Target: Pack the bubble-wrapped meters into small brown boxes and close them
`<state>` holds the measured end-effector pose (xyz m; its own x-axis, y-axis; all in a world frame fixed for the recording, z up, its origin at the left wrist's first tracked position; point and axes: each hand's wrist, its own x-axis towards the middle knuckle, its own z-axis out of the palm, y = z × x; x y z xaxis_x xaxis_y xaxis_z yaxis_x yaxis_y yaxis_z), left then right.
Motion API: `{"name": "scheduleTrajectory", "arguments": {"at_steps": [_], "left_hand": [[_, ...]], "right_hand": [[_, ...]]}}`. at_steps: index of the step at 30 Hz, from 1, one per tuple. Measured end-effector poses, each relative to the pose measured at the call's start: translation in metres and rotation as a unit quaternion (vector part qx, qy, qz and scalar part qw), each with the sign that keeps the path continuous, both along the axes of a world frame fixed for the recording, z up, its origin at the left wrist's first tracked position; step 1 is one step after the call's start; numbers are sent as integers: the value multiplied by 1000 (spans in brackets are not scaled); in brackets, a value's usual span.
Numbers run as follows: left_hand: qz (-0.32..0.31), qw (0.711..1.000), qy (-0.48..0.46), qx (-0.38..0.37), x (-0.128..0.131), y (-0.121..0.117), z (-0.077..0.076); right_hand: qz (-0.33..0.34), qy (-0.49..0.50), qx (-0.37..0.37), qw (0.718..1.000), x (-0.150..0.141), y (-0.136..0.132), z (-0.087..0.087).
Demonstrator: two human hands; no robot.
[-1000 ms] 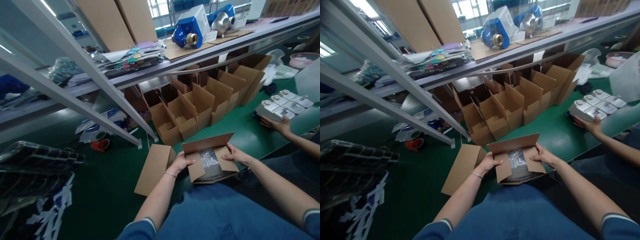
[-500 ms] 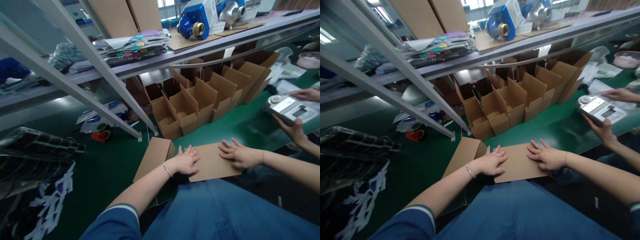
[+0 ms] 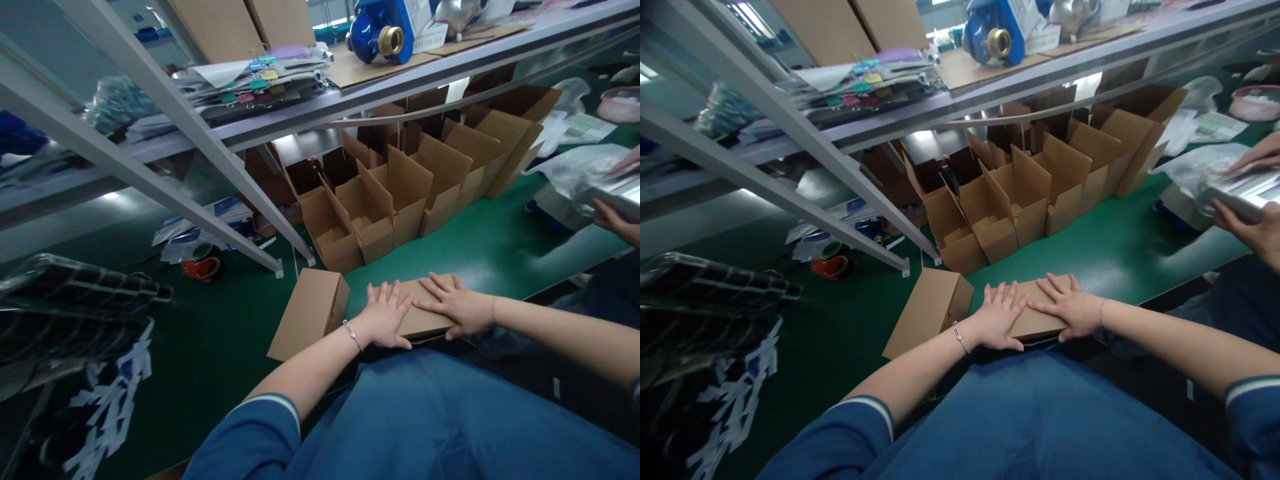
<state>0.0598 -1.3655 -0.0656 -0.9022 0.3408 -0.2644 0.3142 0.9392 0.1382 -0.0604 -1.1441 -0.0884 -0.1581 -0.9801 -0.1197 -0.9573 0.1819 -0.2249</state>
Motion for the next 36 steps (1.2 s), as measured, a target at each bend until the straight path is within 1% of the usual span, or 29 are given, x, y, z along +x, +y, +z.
{"name": "scheduleTrajectory", "arguments": {"at_steps": [4, 7, 9, 14, 17, 19, 22, 25, 27, 31, 33, 36], "left_hand": [[12, 997, 81, -10, 14, 10, -2], [12, 993, 114, -13, 23, 14, 1], [0, 992, 122, -14, 26, 14, 3], [-18, 992, 125, -19, 27, 18, 4], [-30, 994, 103, -12, 24, 13, 3], [-64, 996, 69, 3, 20, 2, 4], [-130, 991, 22, 39, 15, -25, 8], [-170, 983, 23, 72, 14, -48, 6], [-186, 978, 41, 85, 15, -55, 0], [-181, 978, 61, 79, 19, -52, -10], [-170, 982, 53, 60, 21, -47, -9], [-147, 987, 51, 36, 24, -39, -4]], "right_hand": [[-32, 50, -60, 996, 29, 9, -11], [-85, 74, -71, 991, 46, 11, -18], [-98, 83, -71, 989, 50, 12, -21], [-51, 80, -82, 992, 40, 16, -27], [-41, 73, -89, 993, 36, 19, -28], [-41, 71, -88, 993, 35, 20, -27], [-37, 69, -77, 994, 34, 21, -23], [-21, 62, -68, 996, 29, 25, -22], [-5, 53, -68, 996, 24, 28, -24], [0, 40, -72, 997, 19, 31, -29], [-3, 40, -70, 997, 20, 31, -31], [-9, 60, -67, 996, 25, 29, -36]]}}
